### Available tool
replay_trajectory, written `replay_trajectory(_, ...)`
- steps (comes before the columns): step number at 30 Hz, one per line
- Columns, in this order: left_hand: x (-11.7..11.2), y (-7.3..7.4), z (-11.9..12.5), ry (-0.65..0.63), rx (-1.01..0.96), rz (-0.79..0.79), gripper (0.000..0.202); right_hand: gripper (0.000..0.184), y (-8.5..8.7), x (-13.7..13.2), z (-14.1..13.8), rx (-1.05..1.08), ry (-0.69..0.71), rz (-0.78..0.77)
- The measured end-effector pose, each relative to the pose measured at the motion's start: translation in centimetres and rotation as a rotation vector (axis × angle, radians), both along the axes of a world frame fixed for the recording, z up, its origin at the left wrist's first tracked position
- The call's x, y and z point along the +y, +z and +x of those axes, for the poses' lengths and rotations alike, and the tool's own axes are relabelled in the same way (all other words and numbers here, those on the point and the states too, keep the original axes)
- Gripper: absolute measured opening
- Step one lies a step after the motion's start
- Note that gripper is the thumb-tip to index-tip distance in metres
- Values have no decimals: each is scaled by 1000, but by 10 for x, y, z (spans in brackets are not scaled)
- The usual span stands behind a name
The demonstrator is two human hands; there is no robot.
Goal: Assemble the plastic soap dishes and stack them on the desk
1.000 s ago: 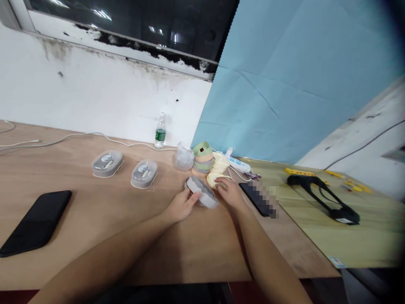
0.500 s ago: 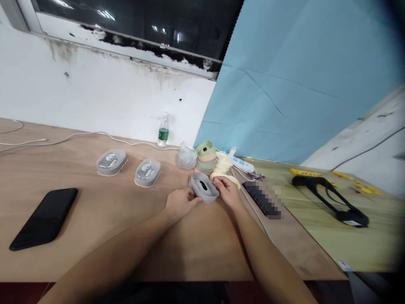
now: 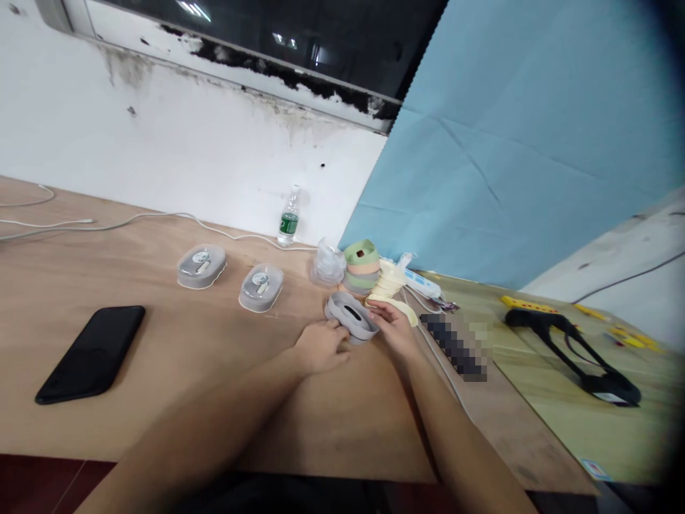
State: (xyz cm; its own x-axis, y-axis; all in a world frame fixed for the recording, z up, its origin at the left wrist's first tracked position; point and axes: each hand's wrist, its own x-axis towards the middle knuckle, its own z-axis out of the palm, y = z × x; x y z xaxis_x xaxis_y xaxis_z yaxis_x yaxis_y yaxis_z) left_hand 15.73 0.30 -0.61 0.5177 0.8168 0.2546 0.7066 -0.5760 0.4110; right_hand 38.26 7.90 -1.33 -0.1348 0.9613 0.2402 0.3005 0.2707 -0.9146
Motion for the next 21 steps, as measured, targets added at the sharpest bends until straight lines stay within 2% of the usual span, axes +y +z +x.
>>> replay_trajectory(3, 0, 0, 0, 19, -26, 2, 42, 48, 2, -4, -4, -89, 90, 81)
replay_trajectory(7, -1, -3, 0, -8, -79, -11, 46, 79, 8, -10, -10, -313, 182, 300)
replay_trajectory(9, -2, -3, -2, -48, -102, -23, 42, 75, 9, -11, -12, -421, 151, 386)
replay_trajectory(11, -2, -1, -7, -90, -112, -19, 38, 62, 9, -11, -13, -469, 106, 438)
replay_trajectory(15, -2, 11, -37, -107, -69, 125, 35, 47, 4, -8, -8, -479, 86, 456)
replay_trajectory(18, 1, 16, -76, 113, -86, 272, 33, 31, 0, -6, -6, -467, 132, 443)
replay_trajectory(21, 2, 13, -116, 371, -64, 375, 30, 16, -3, -5, -8, -422, 169, 455)
